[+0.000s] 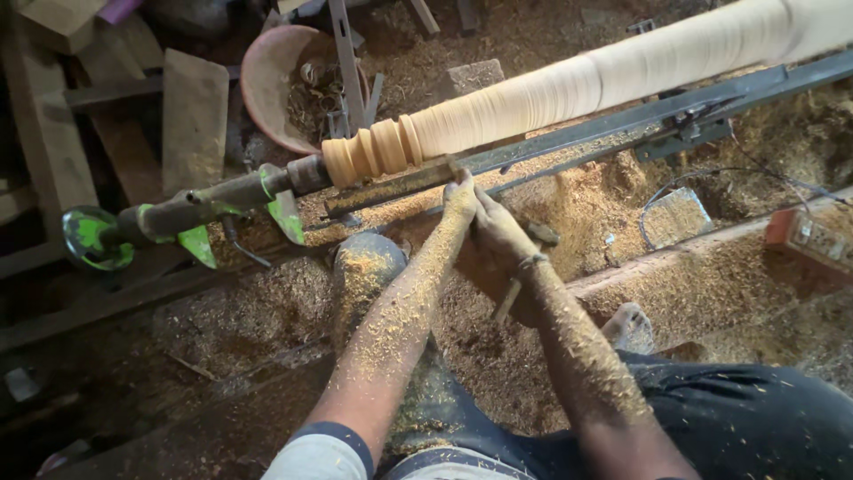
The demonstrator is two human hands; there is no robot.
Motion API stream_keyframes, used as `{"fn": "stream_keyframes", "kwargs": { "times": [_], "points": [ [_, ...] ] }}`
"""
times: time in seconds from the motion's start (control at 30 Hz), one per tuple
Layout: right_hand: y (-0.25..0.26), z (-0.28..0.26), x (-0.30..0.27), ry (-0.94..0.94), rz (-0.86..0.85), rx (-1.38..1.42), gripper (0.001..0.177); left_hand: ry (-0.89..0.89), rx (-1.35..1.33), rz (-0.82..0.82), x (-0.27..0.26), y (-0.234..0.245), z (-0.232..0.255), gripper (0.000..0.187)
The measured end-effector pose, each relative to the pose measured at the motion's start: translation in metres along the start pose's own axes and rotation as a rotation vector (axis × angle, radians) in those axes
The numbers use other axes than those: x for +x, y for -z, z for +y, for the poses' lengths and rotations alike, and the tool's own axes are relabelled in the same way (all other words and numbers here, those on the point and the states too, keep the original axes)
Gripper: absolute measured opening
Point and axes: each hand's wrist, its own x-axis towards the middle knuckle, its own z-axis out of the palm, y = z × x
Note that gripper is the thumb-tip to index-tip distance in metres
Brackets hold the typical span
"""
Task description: The person uses a chisel to shape a long cylindrical piece of wood mounted on a lathe. They carve decorative grooves and smooth the surface, creating wood shavings that accumulate on the floor.
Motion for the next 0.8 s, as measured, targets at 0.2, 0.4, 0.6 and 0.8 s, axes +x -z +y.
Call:
{"fn": "stream_keyframes", "kwargs": {
  "times": [0.2, 0.4, 0.6, 0.8],
  "points": [
    [-0.047, 0.014, 0.003, -0.398, 0.245, 0.073, 0.057, 0.199, -0.225, -0.265, 0.021, 0.051, -0.011, 0.048],
    [-0.082, -0.003, -0.001, -0.280, 0.422, -0.225, 0.061, 0.360, -0.204, -0.369, 0.023, 0.076, 0.004, 0.038],
    [-0.046, 0.006, -0.007, -0.084, 0.222, 0.570, 0.055, 0.134, -0.135, -0.316, 0.017, 0.027, -0.005, 0.055],
    [0.019, 0.010, 0.009, 0.011, -0.001, 0.028, 0.051, 0.128, -0.083, -0.159, 0.010, -0.005, -0.010, 0.057]
  ]
}}
